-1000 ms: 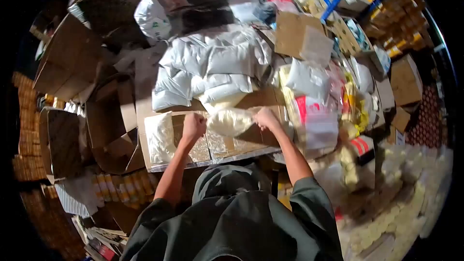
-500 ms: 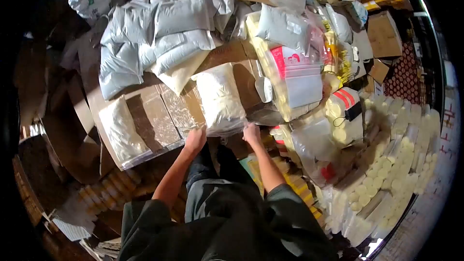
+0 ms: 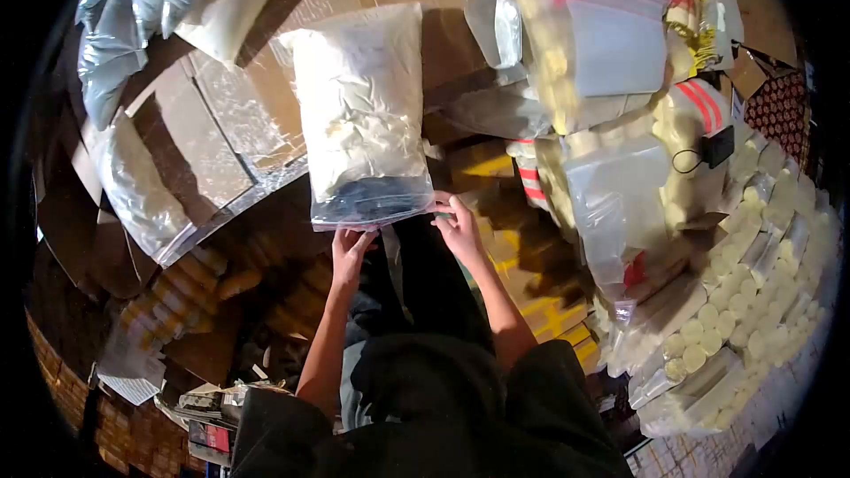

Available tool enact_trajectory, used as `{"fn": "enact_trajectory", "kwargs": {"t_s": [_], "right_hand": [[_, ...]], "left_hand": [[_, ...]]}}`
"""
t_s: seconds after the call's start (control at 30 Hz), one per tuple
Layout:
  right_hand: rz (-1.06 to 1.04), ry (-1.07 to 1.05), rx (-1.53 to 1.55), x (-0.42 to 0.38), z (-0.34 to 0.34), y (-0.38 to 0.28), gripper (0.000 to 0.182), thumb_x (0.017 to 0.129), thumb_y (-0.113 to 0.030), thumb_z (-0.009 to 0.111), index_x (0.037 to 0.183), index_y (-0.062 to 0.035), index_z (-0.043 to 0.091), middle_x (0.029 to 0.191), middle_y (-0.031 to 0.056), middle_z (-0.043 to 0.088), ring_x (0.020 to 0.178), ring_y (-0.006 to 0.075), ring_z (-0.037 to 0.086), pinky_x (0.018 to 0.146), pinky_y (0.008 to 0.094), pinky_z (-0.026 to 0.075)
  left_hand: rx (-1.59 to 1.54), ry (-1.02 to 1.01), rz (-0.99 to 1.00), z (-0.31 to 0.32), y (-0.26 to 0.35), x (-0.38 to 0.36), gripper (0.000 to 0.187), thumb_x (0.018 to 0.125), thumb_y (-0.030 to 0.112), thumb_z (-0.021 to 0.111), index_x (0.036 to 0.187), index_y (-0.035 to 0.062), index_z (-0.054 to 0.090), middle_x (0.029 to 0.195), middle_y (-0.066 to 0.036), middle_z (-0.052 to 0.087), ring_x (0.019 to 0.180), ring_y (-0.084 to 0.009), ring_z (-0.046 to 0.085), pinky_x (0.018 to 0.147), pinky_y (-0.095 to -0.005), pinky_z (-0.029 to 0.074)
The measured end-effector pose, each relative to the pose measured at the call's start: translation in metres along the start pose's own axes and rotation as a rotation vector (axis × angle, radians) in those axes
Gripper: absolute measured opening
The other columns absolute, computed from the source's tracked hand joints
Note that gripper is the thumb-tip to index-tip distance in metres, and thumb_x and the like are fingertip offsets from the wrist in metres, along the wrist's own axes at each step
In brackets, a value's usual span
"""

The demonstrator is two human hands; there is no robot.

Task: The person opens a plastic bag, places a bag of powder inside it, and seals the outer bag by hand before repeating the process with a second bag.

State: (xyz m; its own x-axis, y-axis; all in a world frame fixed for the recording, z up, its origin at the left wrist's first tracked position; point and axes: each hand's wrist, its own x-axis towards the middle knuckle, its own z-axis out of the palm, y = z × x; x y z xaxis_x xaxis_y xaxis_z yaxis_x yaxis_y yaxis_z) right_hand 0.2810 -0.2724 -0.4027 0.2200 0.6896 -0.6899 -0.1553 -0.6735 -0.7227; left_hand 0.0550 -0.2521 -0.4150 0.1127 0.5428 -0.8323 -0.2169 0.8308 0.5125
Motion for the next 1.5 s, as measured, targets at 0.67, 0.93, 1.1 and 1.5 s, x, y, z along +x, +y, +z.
{"fn": "enact_trajectory", "kwargs": {"t_s": [0.67,0.93,1.1,1.5], "right_hand": [[0.342,-0.075,0.487,0.039,-0.011,0.003,0.011,0.084,-0.009,0.071,0.090,0.0012,0.071,0.086,0.0115,0.071,0.073,0.0178,0.069,0.054,0.0248,0.051],[0.334,-0.016,0.250,0.039,-0.018,-0.009,0.017,0.085,-0.009,0.070,0.097,0.0034,0.071,0.086,0.0116,0.072,0.073,0.0168,0.069,0.056,0.0246,0.052],[0.227,0.008,0.257,0.031,-0.012,-0.009,0.015,0.086,-0.003,0.068,0.098,0.0064,0.069,0.086,0.0111,0.070,0.075,0.0146,0.067,0.061,0.0248,0.053],[0.193,0.135,0.119,0.023,0.001,-0.015,0.018,0.086,-0.004,0.070,0.099,0.0079,0.068,0.087,0.0105,0.068,0.075,0.0148,0.066,0.060,0.0263,0.056]], "left_hand": [[0.041,0.143,0.120,0.066,-0.010,0.027,0.017,0.093,0.013,0.064,0.096,-0.0039,0.067,0.086,-0.009,0.068,0.078,-0.0134,0.060,0.074,-0.0269,0.048],[-0.057,0.025,-0.030,0.070,-0.010,0.030,0.020,0.085,0.006,0.069,0.103,-0.0021,0.066,0.093,-0.006,0.069,0.087,-0.0121,0.061,0.080,-0.0257,0.048],[-0.140,-0.070,-0.011,0.097,-0.006,0.025,0.024,0.081,0.004,0.075,0.103,-0.0025,0.068,0.099,-0.009,0.070,0.091,-0.0156,0.063,0.086,-0.0282,0.047],[-0.136,0.221,0.073,0.128,-0.018,0.023,0.015,0.085,-0.007,0.068,0.099,-0.0068,0.068,0.096,-0.010,0.069,0.086,-0.0138,0.064,0.078,-0.0258,0.051]]}}
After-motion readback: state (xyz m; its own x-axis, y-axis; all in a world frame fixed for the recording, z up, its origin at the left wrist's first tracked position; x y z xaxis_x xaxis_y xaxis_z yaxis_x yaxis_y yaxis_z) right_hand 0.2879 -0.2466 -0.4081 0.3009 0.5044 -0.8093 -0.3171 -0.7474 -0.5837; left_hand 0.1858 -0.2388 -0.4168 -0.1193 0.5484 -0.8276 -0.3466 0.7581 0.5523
